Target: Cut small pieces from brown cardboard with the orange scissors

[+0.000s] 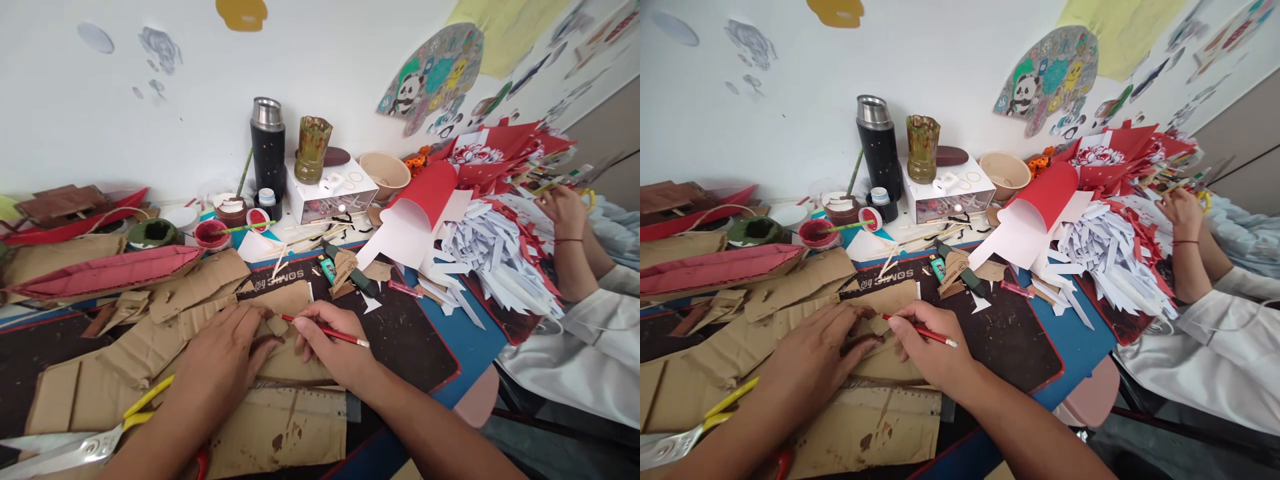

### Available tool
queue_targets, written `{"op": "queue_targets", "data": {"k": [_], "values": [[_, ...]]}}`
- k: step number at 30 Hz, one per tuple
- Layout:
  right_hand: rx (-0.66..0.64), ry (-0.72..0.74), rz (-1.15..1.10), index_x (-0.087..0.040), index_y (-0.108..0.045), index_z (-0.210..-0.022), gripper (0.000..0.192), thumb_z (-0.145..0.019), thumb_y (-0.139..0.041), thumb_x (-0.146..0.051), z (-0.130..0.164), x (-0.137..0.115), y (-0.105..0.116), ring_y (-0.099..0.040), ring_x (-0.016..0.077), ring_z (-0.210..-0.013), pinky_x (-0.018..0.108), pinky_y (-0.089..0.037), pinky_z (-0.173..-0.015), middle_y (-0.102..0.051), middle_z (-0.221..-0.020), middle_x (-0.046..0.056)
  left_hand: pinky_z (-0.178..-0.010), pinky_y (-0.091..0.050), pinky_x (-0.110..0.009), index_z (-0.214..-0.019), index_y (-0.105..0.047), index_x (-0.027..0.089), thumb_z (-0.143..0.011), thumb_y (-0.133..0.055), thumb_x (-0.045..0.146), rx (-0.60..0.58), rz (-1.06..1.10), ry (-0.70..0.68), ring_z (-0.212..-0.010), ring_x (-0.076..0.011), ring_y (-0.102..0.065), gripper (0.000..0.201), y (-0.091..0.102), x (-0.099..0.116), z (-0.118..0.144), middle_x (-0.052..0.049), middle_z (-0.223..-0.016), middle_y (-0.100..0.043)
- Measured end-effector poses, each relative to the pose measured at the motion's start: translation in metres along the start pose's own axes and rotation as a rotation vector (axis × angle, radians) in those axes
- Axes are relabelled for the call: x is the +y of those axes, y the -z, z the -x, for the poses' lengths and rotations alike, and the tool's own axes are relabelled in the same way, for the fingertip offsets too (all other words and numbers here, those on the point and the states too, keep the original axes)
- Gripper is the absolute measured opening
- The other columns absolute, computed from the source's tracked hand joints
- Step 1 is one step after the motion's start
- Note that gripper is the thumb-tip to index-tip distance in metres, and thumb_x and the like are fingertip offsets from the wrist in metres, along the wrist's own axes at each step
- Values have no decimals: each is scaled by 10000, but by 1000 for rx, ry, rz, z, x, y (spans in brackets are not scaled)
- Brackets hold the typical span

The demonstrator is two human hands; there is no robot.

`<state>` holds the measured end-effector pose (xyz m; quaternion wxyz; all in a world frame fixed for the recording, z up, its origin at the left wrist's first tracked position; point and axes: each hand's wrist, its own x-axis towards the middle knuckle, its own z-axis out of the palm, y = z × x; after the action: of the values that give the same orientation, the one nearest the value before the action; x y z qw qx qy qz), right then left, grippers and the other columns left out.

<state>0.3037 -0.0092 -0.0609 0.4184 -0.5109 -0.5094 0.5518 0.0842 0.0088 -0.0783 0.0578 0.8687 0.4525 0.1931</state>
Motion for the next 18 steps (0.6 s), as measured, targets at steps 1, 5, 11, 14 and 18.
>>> {"op": "queue_targets", "data": {"k": [1,5,11,14,18], "values": [[-3,1,-7,-197,-696,-905,253,-1014,-690,-425,0,0,0,-639,111,-504,214,-516,-513,-697,-694,-13,-830,-579,-459,-1105,-613,227,-1043,-595,318,2,-3,-1,-926,-335,-736,112,0,0,0,-105,-1002,-756],[-46,-19,-20,-198,-690,-886,239,-1004,-699,-405,1,0,-2,-637,109,-507,212,-520,-521,-690,-685,-16,-807,-572,-450,-1073,-600,231,-1042,-608,326,15,-14,-10,-902,-334,-732,101,1,1,-1,-98,-977,-749],[-73,-33,-14,-197,-702,-903,226,-1000,-704,-400,2,-1,-3,-643,111,-514,217,-533,-534,-688,-685,-21,-792,-562,-440,-1063,-583,238,-1046,-599,322,18,-31,-15,-880,-327,-725,87,0,2,0,-87,-953,-733],[-70,-36,-13,-195,-710,-909,234,-1001,-707,-410,2,1,-3,-641,110,-512,220,-538,-539,-692,-689,-19,-789,-558,-432,-1063,-586,239,-1048,-602,329,20,-27,-15,-880,-324,-722,92,0,2,0,-86,-952,-731],[-77,-32,-6,-192,-724,-924,259,-1003,-710,-439,2,3,-3,-643,110,-513,220,-539,-535,-695,-697,-18,-788,-557,-439,-1042,-603,229,-1052,-583,335,23,-9,-5,-880,-329,-719,107,0,2,-1,-92,-947,-732]]}}
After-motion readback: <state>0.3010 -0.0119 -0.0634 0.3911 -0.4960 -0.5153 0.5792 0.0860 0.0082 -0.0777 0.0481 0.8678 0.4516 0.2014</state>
